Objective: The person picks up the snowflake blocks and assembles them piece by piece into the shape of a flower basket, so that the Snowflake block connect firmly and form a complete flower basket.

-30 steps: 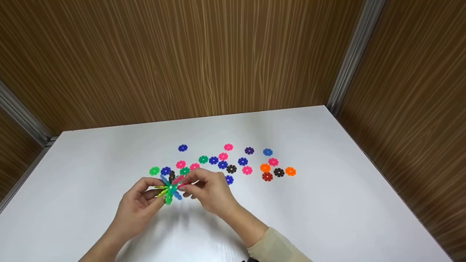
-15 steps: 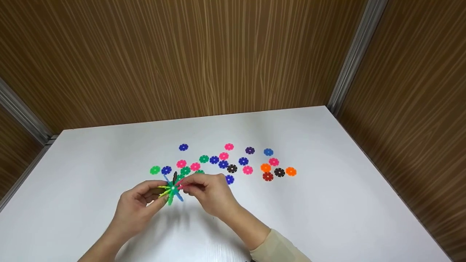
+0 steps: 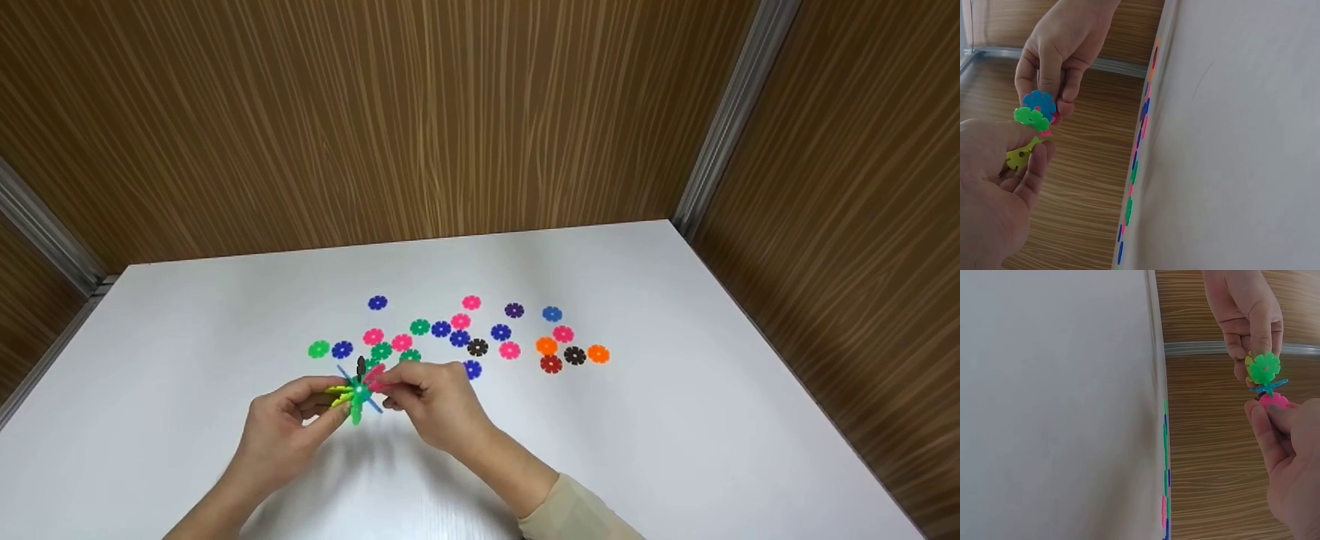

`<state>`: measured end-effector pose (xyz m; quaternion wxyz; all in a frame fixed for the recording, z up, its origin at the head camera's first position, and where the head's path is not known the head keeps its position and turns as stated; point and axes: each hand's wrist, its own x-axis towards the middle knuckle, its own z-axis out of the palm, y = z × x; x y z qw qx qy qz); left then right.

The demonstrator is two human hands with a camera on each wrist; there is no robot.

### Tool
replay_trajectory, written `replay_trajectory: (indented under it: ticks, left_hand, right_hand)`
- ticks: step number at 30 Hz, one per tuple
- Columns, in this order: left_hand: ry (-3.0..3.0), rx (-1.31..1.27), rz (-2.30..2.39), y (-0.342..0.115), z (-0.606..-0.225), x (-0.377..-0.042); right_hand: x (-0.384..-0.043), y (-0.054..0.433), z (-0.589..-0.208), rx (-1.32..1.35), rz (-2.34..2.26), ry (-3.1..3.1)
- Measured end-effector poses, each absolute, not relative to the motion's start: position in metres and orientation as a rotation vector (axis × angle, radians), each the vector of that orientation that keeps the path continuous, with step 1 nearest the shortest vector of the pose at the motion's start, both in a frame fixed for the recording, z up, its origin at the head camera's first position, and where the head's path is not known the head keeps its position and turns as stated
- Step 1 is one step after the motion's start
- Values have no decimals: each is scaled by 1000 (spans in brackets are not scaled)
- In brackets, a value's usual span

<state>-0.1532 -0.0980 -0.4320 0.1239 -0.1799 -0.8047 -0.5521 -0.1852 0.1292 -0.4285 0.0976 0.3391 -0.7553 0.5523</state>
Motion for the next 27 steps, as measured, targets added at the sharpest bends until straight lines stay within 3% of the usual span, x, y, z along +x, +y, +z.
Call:
replay_trajectory:
  ticks: [13,27]
  left_hand:
    - [-2421,-502,-1725,-96,-434,-155]
    - [-2375,-464,-1786,-96,-427,-154]
  right_hand:
    - [-190,137,-430,1174,1443,-2231]
    - [-187,132,-430,1055,1588,-2193]
